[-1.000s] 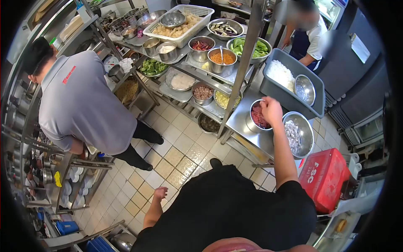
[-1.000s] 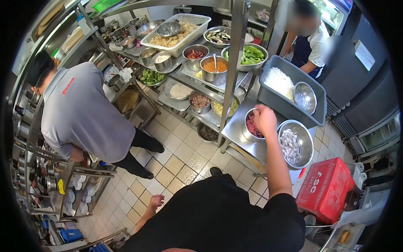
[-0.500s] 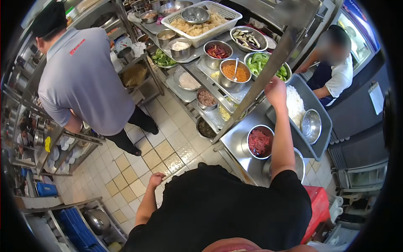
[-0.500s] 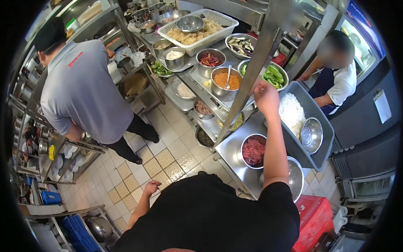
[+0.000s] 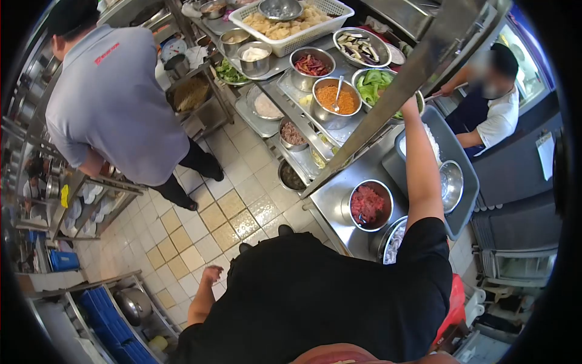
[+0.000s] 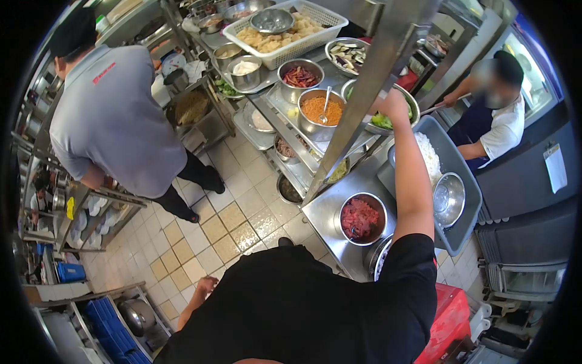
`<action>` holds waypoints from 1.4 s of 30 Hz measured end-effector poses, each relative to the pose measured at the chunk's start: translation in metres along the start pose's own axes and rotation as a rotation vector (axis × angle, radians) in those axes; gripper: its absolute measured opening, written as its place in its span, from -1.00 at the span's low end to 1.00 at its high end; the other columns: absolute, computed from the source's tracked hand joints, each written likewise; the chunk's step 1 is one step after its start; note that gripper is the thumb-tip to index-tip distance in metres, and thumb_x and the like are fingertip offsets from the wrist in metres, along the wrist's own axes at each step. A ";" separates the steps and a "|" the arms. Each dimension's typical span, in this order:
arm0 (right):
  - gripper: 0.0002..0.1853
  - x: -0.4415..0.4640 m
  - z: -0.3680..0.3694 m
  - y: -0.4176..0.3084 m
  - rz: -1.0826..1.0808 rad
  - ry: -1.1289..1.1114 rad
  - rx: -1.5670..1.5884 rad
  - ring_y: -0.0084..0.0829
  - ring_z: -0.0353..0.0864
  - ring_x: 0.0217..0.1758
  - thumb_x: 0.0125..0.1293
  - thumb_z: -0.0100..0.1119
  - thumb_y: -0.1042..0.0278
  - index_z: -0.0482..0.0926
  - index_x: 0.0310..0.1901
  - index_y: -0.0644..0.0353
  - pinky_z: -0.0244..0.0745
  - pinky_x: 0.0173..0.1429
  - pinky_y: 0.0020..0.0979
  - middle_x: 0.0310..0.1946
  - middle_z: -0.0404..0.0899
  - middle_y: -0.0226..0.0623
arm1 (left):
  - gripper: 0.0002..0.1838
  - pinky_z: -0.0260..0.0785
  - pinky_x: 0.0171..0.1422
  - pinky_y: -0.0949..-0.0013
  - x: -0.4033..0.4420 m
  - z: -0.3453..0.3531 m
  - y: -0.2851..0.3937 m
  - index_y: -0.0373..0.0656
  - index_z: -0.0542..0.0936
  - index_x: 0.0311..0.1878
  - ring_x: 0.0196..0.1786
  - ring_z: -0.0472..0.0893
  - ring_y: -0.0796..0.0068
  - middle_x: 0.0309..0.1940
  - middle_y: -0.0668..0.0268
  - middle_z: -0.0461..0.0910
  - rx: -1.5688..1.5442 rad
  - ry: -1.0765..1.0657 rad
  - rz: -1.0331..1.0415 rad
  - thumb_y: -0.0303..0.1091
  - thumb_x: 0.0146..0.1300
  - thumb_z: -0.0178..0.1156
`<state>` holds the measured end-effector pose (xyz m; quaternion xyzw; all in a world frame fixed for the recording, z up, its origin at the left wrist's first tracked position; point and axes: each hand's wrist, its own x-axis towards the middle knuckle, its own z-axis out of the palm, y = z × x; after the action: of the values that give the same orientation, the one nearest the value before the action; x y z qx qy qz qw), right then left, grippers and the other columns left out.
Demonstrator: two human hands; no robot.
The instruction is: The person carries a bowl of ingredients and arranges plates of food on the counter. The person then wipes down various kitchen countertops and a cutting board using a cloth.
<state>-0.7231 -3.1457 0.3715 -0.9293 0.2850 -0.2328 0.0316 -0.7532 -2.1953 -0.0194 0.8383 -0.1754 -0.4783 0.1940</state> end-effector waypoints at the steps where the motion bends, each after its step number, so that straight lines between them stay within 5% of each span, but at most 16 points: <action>1: -0.68 0.005 0.029 0.019 -0.009 0.011 -0.023 -0.09 0.56 -0.22 0.03 0.21 0.21 0.54 -0.23 0.23 0.45 -0.13 -0.22 -0.32 0.56 -0.06 | -0.74 0.51 -0.24 0.41 0.010 -0.005 -0.004 -0.09 0.66 -0.19 -0.32 0.65 0.44 -0.24 0.28 0.64 0.092 0.048 0.181 -0.38 -0.02 0.19; 2: -0.67 0.009 0.057 0.037 -0.018 0.022 -0.045 -0.12 0.53 -0.26 0.00 0.24 0.19 0.52 -0.25 0.23 0.42 -0.17 -0.22 -0.35 0.54 -0.08 | -0.78 0.49 -0.27 0.41 0.020 -0.010 -0.007 -0.11 0.66 -0.22 -0.38 0.64 0.44 -0.31 0.29 0.64 0.192 0.115 0.357 -0.36 0.03 0.18; 4: -0.75 0.008 0.061 0.034 -0.058 0.147 0.051 -0.33 0.46 -0.51 -0.05 0.29 0.21 0.52 -0.50 0.22 0.35 -0.38 -0.26 -0.60 0.47 -0.25 | -0.82 0.43 -0.33 0.42 0.007 -0.032 0.075 -0.17 0.65 -0.29 -0.46 0.58 0.49 -0.46 0.30 0.62 -0.536 0.283 -0.283 -0.30 0.11 0.18; 7: -0.72 0.006 0.019 0.011 -0.154 0.140 0.104 -0.56 0.38 -0.71 -0.05 0.32 0.20 0.53 -0.67 0.20 0.29 -0.56 -0.32 -0.79 0.41 -0.39 | -0.83 0.39 -0.32 0.44 0.021 -0.046 0.109 -0.21 0.63 -0.33 -0.48 0.51 0.54 -0.51 0.35 0.59 -0.579 0.366 -0.192 -0.30 0.15 0.17; 10: -0.76 0.017 0.001 0.017 -0.314 0.123 0.117 -0.61 0.41 -0.59 0.11 0.28 0.18 0.56 -0.50 0.18 0.33 -0.48 -0.38 -0.69 0.43 -0.50 | -0.85 0.38 -0.26 0.47 0.018 -0.055 0.147 -0.22 0.61 -0.32 -0.40 0.50 0.55 -0.45 0.37 0.58 -0.594 0.333 -0.191 -0.35 0.17 0.15; 15: -0.88 0.008 -0.035 0.006 -0.119 0.074 0.339 -0.57 0.47 -0.30 0.24 0.20 0.37 0.54 -0.26 0.21 0.41 -0.19 -0.46 -0.39 0.51 -0.43 | -0.81 0.41 -0.33 0.44 0.011 -0.031 0.129 -0.21 0.63 -0.31 -0.48 0.52 0.53 -0.50 0.36 0.59 -0.594 0.300 -0.243 -0.28 0.18 0.16; 18: -0.64 0.001 -0.050 -0.014 -0.083 0.090 0.421 0.08 0.56 -0.09 0.13 0.12 0.30 0.50 -0.05 0.30 0.44 -0.04 -0.16 -0.21 0.56 0.17 | -0.81 0.41 -0.39 0.43 0.001 -0.001 0.073 -0.20 0.63 -0.33 -0.53 0.52 0.49 -0.51 0.35 0.59 -0.584 0.251 -0.260 -0.28 0.17 0.14; 19: -0.66 -0.001 -0.051 -0.016 -0.093 0.119 0.377 0.10 0.56 -0.11 0.13 0.14 0.28 0.47 -0.10 0.31 0.43 -0.07 -0.12 -0.25 0.57 0.16 | -0.82 0.41 -0.41 0.42 0.001 0.005 0.061 -0.19 0.62 -0.33 -0.54 0.52 0.48 -0.52 0.34 0.59 -0.578 0.232 -0.260 -0.30 0.17 0.13; 22: -0.71 0.008 -0.034 0.010 -0.131 0.120 0.253 0.09 0.56 -0.14 0.12 0.14 0.29 0.42 -0.21 0.33 0.42 -0.10 -0.10 -0.30 0.55 0.17 | -0.83 0.38 -0.47 0.38 -0.032 -0.004 0.083 -0.19 0.59 -0.37 -0.57 0.52 0.46 -0.55 0.31 0.57 -0.572 0.184 -0.503 -0.32 0.15 0.07; 25: -0.74 0.006 -0.029 0.008 -0.156 0.109 0.249 0.09 0.56 -0.16 0.12 0.13 0.32 0.38 -0.27 0.33 0.41 -0.13 -0.09 -0.33 0.54 0.19 | -0.82 0.37 -0.47 0.37 -0.035 -0.009 0.079 -0.21 0.59 -0.36 -0.57 0.52 0.45 -0.54 0.30 0.57 -0.572 0.160 -0.502 -0.31 0.15 0.08; 30: -0.67 0.008 -0.027 0.018 -0.282 -0.094 0.162 -0.02 0.60 -0.19 0.09 0.13 0.19 0.53 -0.26 0.33 0.45 -0.10 -0.15 -0.31 0.56 0.17 | -0.80 0.39 -0.39 0.37 -0.012 -0.020 0.093 -0.24 0.59 -0.36 -0.52 0.52 0.46 -0.50 0.28 0.58 -0.629 0.276 -0.337 -0.30 0.14 0.09; 34: -0.62 0.016 0.006 0.070 -0.277 -0.369 -0.276 -0.14 0.61 -0.11 0.00 0.16 0.08 0.65 -0.35 0.29 0.50 -0.01 -0.23 -0.23 0.60 0.06 | -0.79 0.40 -0.34 0.38 0.011 -0.041 0.137 -0.24 0.60 -0.38 -0.49 0.52 0.47 -0.52 0.28 0.58 -0.542 0.315 -0.204 -0.28 0.13 0.13; 38: -0.59 -0.004 0.006 0.040 -0.117 -0.347 -0.408 -0.14 0.58 0.01 -0.01 0.15 0.20 0.59 -0.10 0.19 0.48 0.08 -0.23 -0.08 0.58 -0.07 | -0.79 0.39 -0.29 0.37 0.044 -0.036 0.122 -0.22 0.63 -0.35 -0.46 0.53 0.47 -0.54 0.26 0.59 -0.502 0.283 -0.149 -0.26 0.12 0.18; 40: -0.54 -0.006 -0.010 0.026 -0.145 -0.426 -0.437 -0.13 0.53 0.08 0.01 0.14 0.24 0.54 0.00 0.16 0.45 0.12 -0.23 0.00 0.54 -0.05 | -0.88 0.37 -0.33 0.43 0.053 -0.034 0.123 -0.23 0.59 -0.42 -0.46 0.48 0.53 -0.49 0.35 0.57 -0.466 0.340 -0.141 -0.51 0.07 0.05; 42: -0.51 -0.003 -0.021 0.023 -0.229 -0.474 -0.467 -0.11 0.50 0.11 0.02 0.14 0.28 0.51 0.06 0.14 0.44 0.15 -0.24 0.04 0.51 -0.04 | -0.80 0.41 -0.18 0.34 0.060 -0.030 0.119 -0.22 0.63 -0.35 -0.36 0.57 0.43 -0.46 0.20 0.64 -0.470 0.359 -0.194 -0.29 0.10 0.16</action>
<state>-0.7471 -3.1620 0.3845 -0.9655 0.2095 0.0588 -0.1428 -0.7109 -2.3220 0.0093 0.8545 0.0579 -0.3662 0.3638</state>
